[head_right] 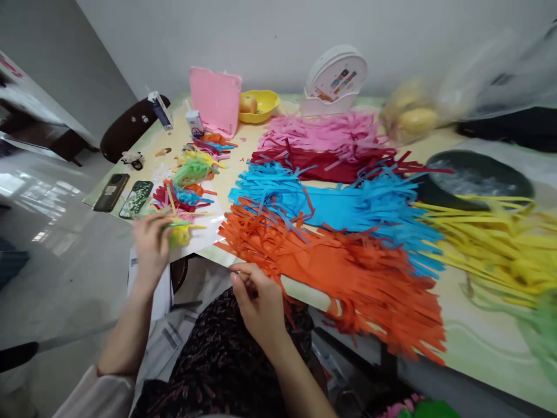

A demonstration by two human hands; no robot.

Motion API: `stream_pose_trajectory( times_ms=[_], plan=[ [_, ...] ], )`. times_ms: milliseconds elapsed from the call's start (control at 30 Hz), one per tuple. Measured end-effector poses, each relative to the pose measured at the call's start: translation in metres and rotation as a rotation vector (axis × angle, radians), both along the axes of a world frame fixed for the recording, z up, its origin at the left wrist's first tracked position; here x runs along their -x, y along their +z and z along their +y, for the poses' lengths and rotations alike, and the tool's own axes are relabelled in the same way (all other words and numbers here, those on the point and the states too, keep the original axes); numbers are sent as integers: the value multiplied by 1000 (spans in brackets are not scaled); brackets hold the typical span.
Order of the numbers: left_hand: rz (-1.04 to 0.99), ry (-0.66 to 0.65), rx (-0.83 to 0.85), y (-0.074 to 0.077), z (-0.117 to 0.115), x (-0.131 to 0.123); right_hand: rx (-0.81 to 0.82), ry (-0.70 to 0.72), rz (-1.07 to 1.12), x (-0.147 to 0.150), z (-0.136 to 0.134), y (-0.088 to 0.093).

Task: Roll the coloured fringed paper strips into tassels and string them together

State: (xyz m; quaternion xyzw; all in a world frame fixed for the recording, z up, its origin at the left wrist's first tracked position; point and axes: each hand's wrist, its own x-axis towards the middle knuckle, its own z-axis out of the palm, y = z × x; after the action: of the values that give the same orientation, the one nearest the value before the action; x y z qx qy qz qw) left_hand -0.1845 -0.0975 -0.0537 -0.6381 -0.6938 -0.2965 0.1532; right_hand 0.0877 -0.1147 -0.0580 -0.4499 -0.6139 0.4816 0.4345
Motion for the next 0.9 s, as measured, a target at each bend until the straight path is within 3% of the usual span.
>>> stream_pose_trajectory(
  times_ms=[133,200,267,467,633,767,833,900],
  plan=[
    [26,-103,288,-45,29,8,4,-68,-12,-9,1,-3],
    [28,-141,316,-55,41,23,23,-91,8,-15,1,-5],
    [40,-195,355,-53,52,40,47,-96,26,-19,0,-6],
    [120,-214,446,-13,58,56,66,-135,7,-43,-11,-17],
    [276,-229,481,20,35,53,114,-325,-39,-82,-34,-36],
    [350,-121,441,43,14,42,159,-476,-146,-125,-59,-44],
    [324,-84,331,56,4,21,171,-634,-235,-161,-70,-46],
    [239,-151,180,65,-3,-12,153,-948,-328,-211,-80,-45]
  ],
)
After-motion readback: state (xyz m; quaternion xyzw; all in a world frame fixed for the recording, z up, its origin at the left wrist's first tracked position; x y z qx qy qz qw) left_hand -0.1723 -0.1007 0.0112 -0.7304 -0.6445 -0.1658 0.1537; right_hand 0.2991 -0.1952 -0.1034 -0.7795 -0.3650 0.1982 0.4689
